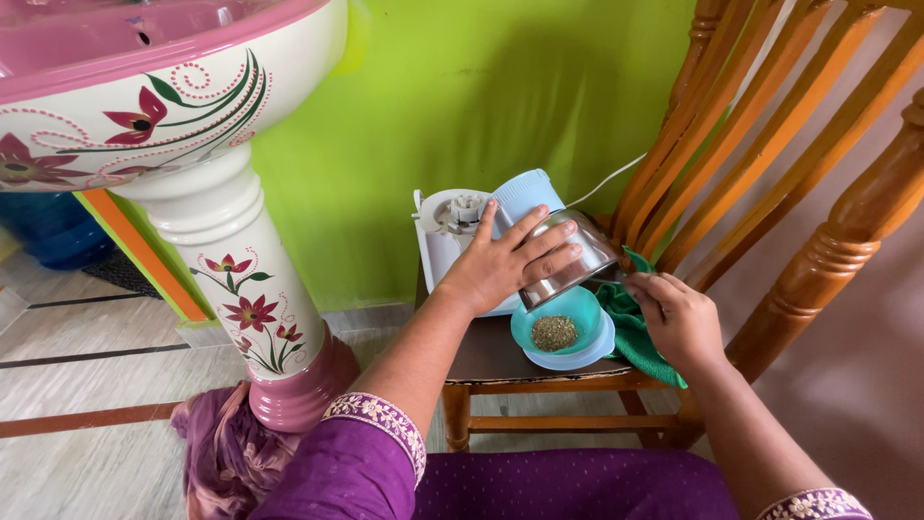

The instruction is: The person places a metal blender jar on a white blender base, adds seeds from a small container using a spoon, secures the lid, and operates the blender. After blending, the person removes the jar, pours the ground contents into a small bowl, and then adds more seeds from another container into the jar.

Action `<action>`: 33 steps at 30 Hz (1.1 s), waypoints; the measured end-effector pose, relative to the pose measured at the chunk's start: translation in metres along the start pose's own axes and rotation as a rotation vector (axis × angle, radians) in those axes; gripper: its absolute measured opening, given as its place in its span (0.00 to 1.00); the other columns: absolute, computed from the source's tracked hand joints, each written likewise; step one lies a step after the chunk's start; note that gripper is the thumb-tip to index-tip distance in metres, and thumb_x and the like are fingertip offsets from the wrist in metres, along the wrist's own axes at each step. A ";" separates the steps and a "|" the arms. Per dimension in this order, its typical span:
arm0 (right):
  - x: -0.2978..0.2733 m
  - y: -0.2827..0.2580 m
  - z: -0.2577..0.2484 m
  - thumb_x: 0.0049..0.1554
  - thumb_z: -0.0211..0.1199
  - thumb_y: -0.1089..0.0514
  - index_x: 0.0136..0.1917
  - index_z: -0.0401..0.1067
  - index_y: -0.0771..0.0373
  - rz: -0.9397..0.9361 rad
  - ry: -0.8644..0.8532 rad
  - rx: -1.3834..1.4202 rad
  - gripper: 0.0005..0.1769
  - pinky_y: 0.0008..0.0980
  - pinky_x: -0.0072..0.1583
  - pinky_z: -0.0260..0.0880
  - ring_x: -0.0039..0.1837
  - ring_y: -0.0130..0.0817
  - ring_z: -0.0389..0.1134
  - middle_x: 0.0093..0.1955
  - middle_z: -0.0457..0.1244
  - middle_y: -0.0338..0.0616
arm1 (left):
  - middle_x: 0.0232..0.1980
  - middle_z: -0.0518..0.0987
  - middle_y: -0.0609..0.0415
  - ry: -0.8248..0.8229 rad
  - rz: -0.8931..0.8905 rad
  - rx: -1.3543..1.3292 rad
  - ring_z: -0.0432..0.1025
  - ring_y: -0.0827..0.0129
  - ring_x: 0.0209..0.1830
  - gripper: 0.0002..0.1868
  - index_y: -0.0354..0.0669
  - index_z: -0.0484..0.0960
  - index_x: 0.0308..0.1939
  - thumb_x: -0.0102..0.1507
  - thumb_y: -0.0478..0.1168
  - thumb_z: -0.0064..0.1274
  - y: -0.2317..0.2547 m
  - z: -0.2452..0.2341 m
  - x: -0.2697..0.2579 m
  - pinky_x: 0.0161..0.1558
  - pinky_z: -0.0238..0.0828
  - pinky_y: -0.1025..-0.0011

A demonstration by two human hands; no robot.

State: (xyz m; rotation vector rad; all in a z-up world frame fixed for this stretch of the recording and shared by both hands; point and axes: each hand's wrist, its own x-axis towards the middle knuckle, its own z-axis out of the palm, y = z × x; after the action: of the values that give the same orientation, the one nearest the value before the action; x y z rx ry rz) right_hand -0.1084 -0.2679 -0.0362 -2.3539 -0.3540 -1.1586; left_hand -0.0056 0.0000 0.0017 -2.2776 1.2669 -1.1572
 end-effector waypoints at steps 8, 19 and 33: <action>-0.010 0.004 -0.009 0.61 0.63 0.59 0.56 0.79 0.54 0.016 0.017 -0.110 0.10 0.40 0.51 0.74 0.50 0.41 0.73 0.51 0.71 0.40 | 0.84 0.39 0.69 0.046 -0.009 0.025 0.43 0.58 0.84 0.47 0.73 0.38 0.80 0.67 0.36 0.49 -0.001 0.010 -0.010 0.70 0.51 0.22; -0.007 0.000 -0.043 0.63 0.63 0.65 0.58 0.76 0.64 0.119 0.111 0.149 0.09 0.29 0.50 0.72 0.47 0.31 0.73 0.47 0.70 0.43 | 0.80 0.56 0.49 0.248 -0.466 -0.360 0.55 0.49 0.79 0.57 0.54 0.49 0.77 0.51 0.48 0.69 0.004 -0.031 -0.011 0.68 0.56 0.32; 0.054 -0.108 -0.004 0.58 0.63 0.60 0.64 0.71 0.62 0.312 -0.400 0.438 0.20 0.30 0.49 0.74 0.45 0.27 0.74 0.45 0.73 0.43 | 0.67 0.74 0.39 0.314 -0.885 -1.102 0.73 0.50 0.66 0.70 0.33 0.54 0.75 0.36 0.48 0.80 0.040 -0.077 -0.112 0.64 0.73 0.58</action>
State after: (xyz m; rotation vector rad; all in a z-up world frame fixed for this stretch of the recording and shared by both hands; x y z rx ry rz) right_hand -0.1246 -0.1775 0.0427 -2.1322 -0.3199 -0.4095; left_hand -0.1197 0.0774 -0.0291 -3.8737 1.1480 -1.2394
